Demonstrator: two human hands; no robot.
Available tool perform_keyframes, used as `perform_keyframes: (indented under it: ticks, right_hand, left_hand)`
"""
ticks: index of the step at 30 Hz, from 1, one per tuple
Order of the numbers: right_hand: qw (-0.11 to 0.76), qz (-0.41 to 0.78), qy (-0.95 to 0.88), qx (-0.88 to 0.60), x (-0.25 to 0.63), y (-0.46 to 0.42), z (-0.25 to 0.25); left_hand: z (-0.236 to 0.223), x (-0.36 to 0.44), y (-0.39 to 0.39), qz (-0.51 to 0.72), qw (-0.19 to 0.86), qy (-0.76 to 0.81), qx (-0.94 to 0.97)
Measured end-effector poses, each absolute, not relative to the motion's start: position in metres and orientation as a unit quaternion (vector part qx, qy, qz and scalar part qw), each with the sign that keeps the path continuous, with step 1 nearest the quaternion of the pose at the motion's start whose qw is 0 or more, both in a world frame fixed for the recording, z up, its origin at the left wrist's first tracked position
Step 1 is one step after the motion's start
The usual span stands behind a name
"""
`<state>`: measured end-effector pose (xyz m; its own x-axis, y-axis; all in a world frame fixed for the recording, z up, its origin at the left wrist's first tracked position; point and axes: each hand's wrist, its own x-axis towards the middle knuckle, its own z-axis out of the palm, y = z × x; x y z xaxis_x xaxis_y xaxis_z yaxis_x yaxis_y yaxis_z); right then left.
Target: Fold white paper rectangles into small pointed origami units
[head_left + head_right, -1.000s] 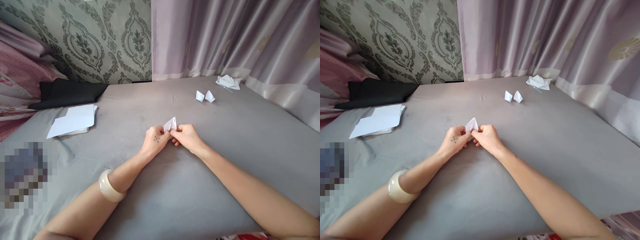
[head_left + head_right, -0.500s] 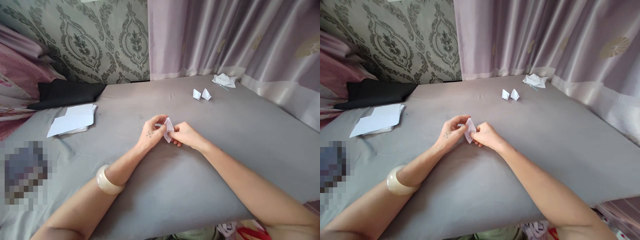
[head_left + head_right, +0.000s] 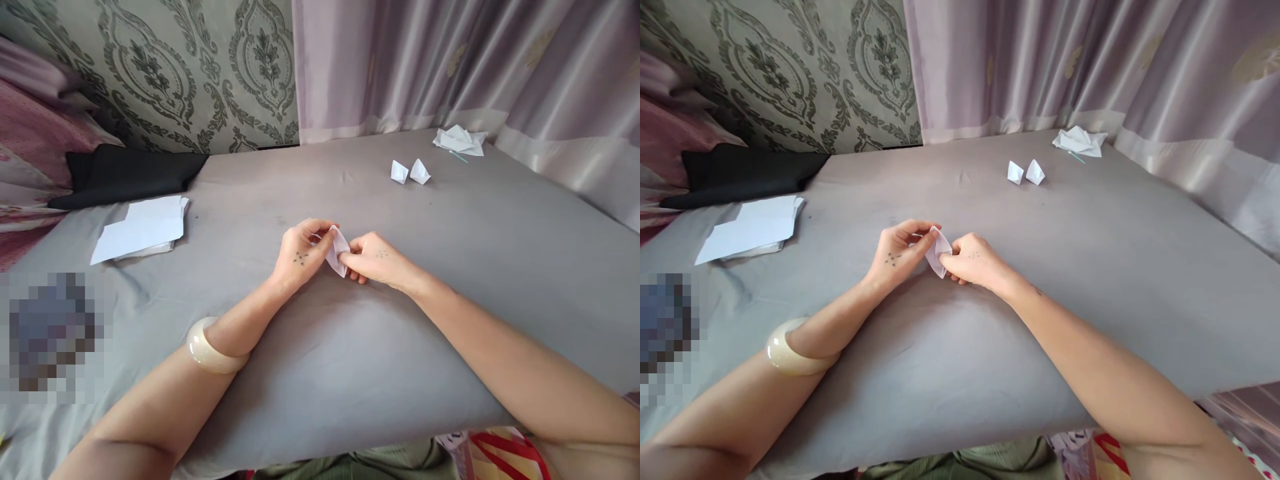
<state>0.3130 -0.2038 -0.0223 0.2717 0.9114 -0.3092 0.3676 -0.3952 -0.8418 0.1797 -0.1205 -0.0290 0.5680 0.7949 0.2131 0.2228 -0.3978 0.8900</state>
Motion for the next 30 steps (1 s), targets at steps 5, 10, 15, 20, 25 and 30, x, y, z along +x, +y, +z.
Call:
perform_keyframes:
  ticks: [5, 10, 15, 20, 25, 30]
  right_hand:
    - [0.380, 0.449, -0.406, -0.699, 0.313, -0.204, -0.018]
    - [0.441, 0.484, -0.335, -0.677, 0.311, -0.205, -0.008]
    - [0.443, 0.412, -0.377, -0.701, 0.308, -0.206, -0.011]
    - [0.411, 0.228, -0.453, -0.757, 0.310, -0.207, -0.020]
    - [0.357, 0.033, -0.544, -0.758, 0.310, -0.209, -0.024]
    - [0.337, 0.003, -0.558, -0.759, 0.314, -0.207, -0.026]
  left_hand:
    - [-0.030, 0.178, -0.119, 0.389, 0.404, 0.348, 0.751]
    - [-0.029, 0.176, -0.119, 0.456, 0.320, 0.375, 0.741]
    - [-0.027, 0.176, -0.122, 0.453, 0.292, 0.396, 0.744]
    - [-0.030, 0.177, -0.126, 0.384, 0.309, 0.421, 0.762]
    - [-0.030, 0.176, -0.126, 0.303, 0.323, 0.428, 0.788]
    - [-0.023, 0.177, -0.131, 0.236, 0.338, 0.413, 0.812]
